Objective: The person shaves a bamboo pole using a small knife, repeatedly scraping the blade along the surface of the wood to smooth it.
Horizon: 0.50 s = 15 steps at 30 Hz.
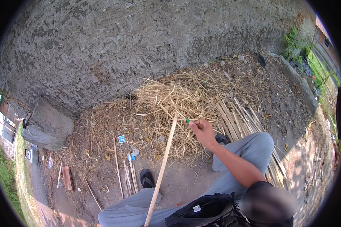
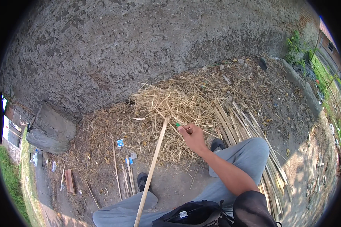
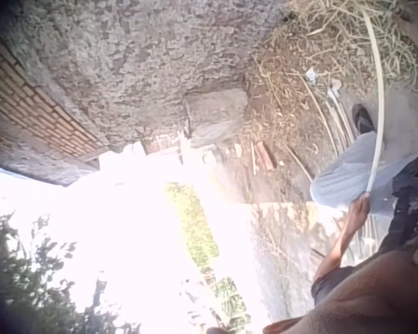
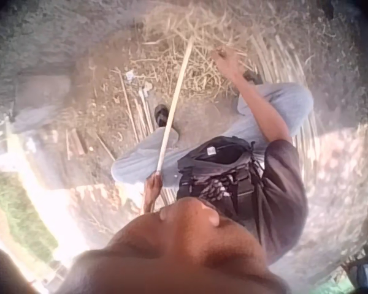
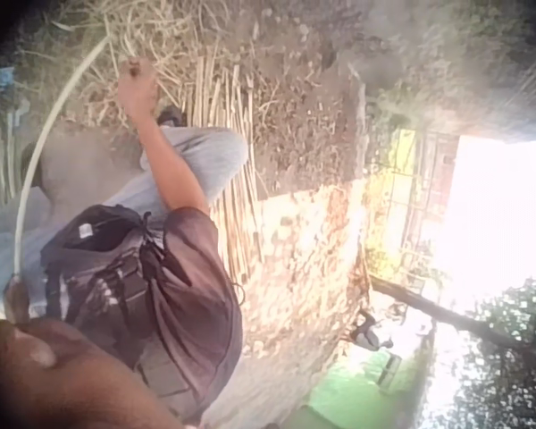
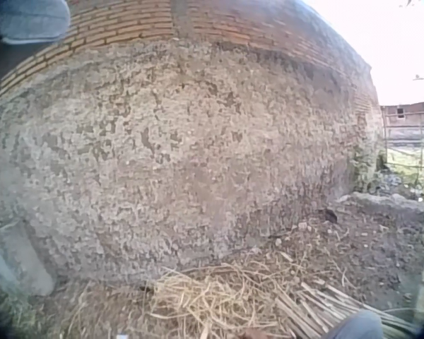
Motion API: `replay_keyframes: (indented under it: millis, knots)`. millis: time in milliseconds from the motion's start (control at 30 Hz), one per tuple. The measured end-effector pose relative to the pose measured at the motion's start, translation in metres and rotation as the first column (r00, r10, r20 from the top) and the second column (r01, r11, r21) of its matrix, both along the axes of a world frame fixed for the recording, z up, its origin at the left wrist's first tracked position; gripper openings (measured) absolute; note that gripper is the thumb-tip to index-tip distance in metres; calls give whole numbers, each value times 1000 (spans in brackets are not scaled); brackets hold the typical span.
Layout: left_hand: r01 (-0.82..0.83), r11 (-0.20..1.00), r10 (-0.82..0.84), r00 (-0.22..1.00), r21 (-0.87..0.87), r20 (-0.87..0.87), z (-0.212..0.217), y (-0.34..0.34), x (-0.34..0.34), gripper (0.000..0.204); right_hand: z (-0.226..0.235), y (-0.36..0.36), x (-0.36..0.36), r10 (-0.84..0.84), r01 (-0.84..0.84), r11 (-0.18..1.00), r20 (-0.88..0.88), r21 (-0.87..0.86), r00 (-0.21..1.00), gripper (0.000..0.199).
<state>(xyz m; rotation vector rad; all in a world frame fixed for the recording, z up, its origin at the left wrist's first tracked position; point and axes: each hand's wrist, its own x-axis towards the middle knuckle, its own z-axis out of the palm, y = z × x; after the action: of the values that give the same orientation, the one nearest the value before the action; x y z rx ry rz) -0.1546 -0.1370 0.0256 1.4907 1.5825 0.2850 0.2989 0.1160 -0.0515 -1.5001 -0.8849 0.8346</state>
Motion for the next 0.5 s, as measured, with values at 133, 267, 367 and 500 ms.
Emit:
replay_keyframes:
  millis: [133, 267, 367, 500]
  knots:
    - [27, 1000, -27, 999, -1, -27, 2, 1, 0, 42, 16, -12, -13, 46, -70, 994, 270, 79, 962, 28]
    - [14, 1000, -14, 1000, 23, 19, 7, 2, 4, 38, 23, -19, -17, 105, -135, 990, 484, 28, 869, 29]
    - [77, 992, -65, 991, 105, -120, 13, 3, 10, 33, 22, -20, -14, 82, -138, 988, 508, 73, 858, 29]
    - [49, 992, -22, 977, 117, -214, 8, -2, 8, 32, 20, -20, -11, 56, -130, 986, 532, 104, 845, 27]
